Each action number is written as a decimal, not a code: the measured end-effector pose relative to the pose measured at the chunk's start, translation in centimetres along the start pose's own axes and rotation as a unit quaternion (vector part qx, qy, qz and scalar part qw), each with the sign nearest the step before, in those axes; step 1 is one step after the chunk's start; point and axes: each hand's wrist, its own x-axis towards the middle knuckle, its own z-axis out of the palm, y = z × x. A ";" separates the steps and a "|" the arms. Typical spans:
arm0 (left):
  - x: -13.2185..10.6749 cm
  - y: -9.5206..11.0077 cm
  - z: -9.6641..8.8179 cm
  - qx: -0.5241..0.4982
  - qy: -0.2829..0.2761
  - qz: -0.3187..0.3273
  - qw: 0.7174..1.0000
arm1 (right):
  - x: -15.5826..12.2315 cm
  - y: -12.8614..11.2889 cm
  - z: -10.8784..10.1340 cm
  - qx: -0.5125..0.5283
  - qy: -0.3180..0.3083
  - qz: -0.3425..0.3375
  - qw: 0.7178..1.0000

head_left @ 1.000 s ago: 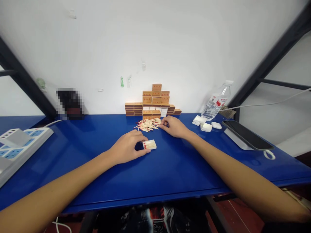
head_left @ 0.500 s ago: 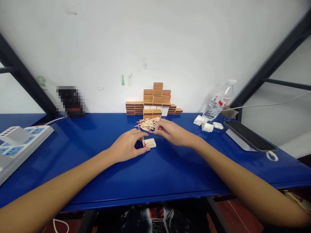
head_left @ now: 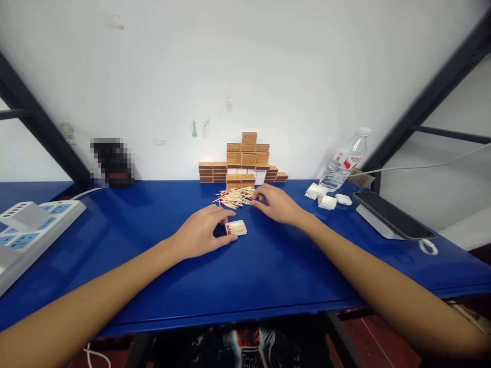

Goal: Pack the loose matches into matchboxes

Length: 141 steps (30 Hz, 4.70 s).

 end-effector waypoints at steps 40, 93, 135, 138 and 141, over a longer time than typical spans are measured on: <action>-0.1 -0.4 0.2 -0.022 0.004 -0.002 1.000 | -1.8 -4.7 -3.1 0.113 -0.208 -0.069 0.969; -0.1 -0.1 0.0 -0.006 0.006 0.010 1.000 | -1.4 -4.5 -2.4 0.007 -0.068 -0.049 0.996; -0.1 -0.2 0.1 -0.004 0.001 0.018 1.000 | -2.2 -6.4 -0.6 0.014 -0.126 -0.092 0.988; -0.1 -0.1 0.0 -0.008 0.003 0.018 1.000 | -2.2 -7.0 0.1 -0.018 -0.128 -0.119 0.984; -0.1 0.0 0.0 -0.006 -0.003 0.012 1.000 | -1.9 -6.3 -0.3 -0.024 -0.098 -0.117 0.988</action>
